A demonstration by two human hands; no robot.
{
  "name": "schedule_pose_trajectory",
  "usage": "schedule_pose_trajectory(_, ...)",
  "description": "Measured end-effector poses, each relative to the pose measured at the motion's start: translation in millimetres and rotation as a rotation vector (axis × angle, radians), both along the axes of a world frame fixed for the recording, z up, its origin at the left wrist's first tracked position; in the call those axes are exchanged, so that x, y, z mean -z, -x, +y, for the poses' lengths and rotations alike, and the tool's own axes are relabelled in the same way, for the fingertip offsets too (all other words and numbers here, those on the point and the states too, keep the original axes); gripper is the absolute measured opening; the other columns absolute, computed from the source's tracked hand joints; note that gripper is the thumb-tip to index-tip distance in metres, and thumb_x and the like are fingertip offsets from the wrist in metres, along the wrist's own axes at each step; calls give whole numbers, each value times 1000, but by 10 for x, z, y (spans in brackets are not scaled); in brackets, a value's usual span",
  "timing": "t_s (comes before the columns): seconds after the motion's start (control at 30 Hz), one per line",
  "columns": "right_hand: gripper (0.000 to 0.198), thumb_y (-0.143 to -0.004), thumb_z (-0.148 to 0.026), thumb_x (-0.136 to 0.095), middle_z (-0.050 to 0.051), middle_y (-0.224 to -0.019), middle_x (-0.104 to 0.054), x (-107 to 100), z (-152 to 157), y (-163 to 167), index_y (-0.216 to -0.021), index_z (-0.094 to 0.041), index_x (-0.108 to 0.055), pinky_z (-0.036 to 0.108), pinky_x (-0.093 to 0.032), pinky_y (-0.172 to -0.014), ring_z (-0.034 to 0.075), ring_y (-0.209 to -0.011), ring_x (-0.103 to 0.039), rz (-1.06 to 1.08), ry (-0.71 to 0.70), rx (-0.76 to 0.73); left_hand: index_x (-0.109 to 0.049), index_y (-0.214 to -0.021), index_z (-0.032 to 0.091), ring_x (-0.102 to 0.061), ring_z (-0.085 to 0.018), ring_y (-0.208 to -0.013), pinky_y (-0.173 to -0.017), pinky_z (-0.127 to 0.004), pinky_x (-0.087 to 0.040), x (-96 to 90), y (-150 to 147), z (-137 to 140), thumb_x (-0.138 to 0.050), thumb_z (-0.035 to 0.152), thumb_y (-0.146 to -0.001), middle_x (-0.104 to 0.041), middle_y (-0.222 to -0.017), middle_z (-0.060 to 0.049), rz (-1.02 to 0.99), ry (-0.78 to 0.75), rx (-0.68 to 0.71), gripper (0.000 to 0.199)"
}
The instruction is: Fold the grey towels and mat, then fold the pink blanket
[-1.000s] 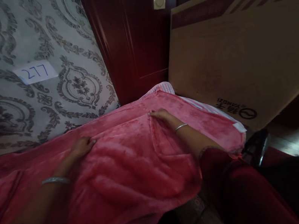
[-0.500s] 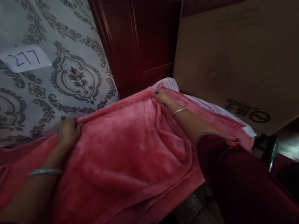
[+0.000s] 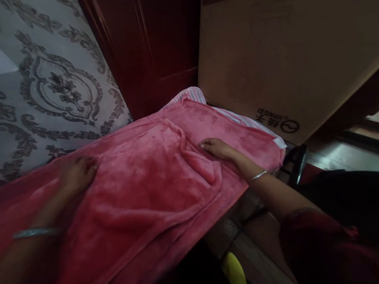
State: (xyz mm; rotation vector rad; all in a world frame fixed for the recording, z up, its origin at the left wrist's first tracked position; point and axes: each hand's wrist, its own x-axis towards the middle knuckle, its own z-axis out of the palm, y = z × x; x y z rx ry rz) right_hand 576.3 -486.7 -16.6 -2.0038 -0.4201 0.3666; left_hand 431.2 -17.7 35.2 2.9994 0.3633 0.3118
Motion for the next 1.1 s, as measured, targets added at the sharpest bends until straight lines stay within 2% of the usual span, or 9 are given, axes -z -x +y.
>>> schedule_pose_trajectory(0.07, 42, -89, -46, -61, 6, -108, -73, -2, -198, 265, -120, -19, -70, 31, -54, -81, 19, -90, -64, -74, 15, 24, -68, -104, 15, -61, -27, -110, -103, -40, -47, -67, 188, -358, -41, 41, -92, -68, -111, -14, -18, 9, 230, 39)
schedule_pose_trajectory(0.17, 53, -91, -51, -59, 6, -122, -70, -46, -390, 581, -136, -24, -62, 36, -51, -95, 23, -107, -63, -170, 33, 8, -68, -96, 18, -62, -24, -95, -90, -39, -51, -151, 642, -916, -41, 44, -92, -64, -102, -11, -16, 73, 423, 38)
schedule_pose_trajectory(0.27, 50, -89, -52, -61, 7, -128, -67, -74, -435, 755, -130, -23, -66, 37, -48, -99, 24, -115, -60, -213, 35, -31, -66, -89, 20, -62, -23, -86, -82, -39, -50, -180, 1164, -1265, -45, 44, -92, -64, -95, -9, 46, 101, 447, 32)
schedule_pose_trajectory(0.33, 49, -86, -52, -63, 7, -118, -70, -69, -399, 804, -121, -19, -68, 35, -49, -93, 24, -106, -61, -213, 72, -9, -66, -92, 22, -62, -24, -88, -82, -40, -50, -145, 1475, -1365, -51, 44, -91, -65, -97, -9, 79, 116, 418, 27)
schedule_pose_trajectory(0.5, 31, -78, -43, -67, 1, -77, -62, -73, -319, 788, -93, -16, -68, 28, -42, -66, 17, -72, -53, -260, 183, 163, -65, -99, 20, -63, -26, -90, -80, -41, -51, 131, 2003, -1413, -61, 43, -87, -66, -105, -11, 74, 67, 384, 26)
schedule_pose_trajectory(0.6, 26, -79, -40, -64, 0, -71, -58, -77, -367, 749, -91, -17, -65, 28, -39, -63, 16, -66, -50, -340, 194, 329, -65, -100, 19, -62, -27, -90, -80, -41, -51, 340, 2174, -1409, -53, 31, -93, -65, -101, -11, 2, -20, 390, 19)
schedule_pose_trajectory(0.7, 23, -78, -39, -64, 2, -72, -60, 2, -397, 766, -86, -18, -64, 29, -40, -64, 17, -68, -52, -315, 241, 384, -66, -94, 20, -61, -25, -85, -77, -39, -49, 490, 2271, -1401, -44, 17, -94, -64, -90, -9, -48, -85, 399, 22)
schedule_pose_trajectory(0.87, 24, -79, -42, -60, 3, -73, -63, 147, -369, 874, -81, -18, -64, 28, -40, -68, 19, -75, -55, -354, 249, 378, -67, -89, 20, -60, -26, -83, -77, -40, -48, 531, 2377, -1354, -46, 13, -92, -66, -91, -11, -129, -181, 377, 22)
schedule_pose_trajectory(1.1, 24, -82, -36, -55, 2, -65, -56, -103, -425, 937, -63, -21, -53, 27, -36, -65, 17, -68, -50, -411, 320, 341, -70, -98, 22, -64, -32, -89, -77, -46, -52, 546, 2596, -1062, -46, 20, -89, -70, -98, -14, -281, -178, 320, 26)
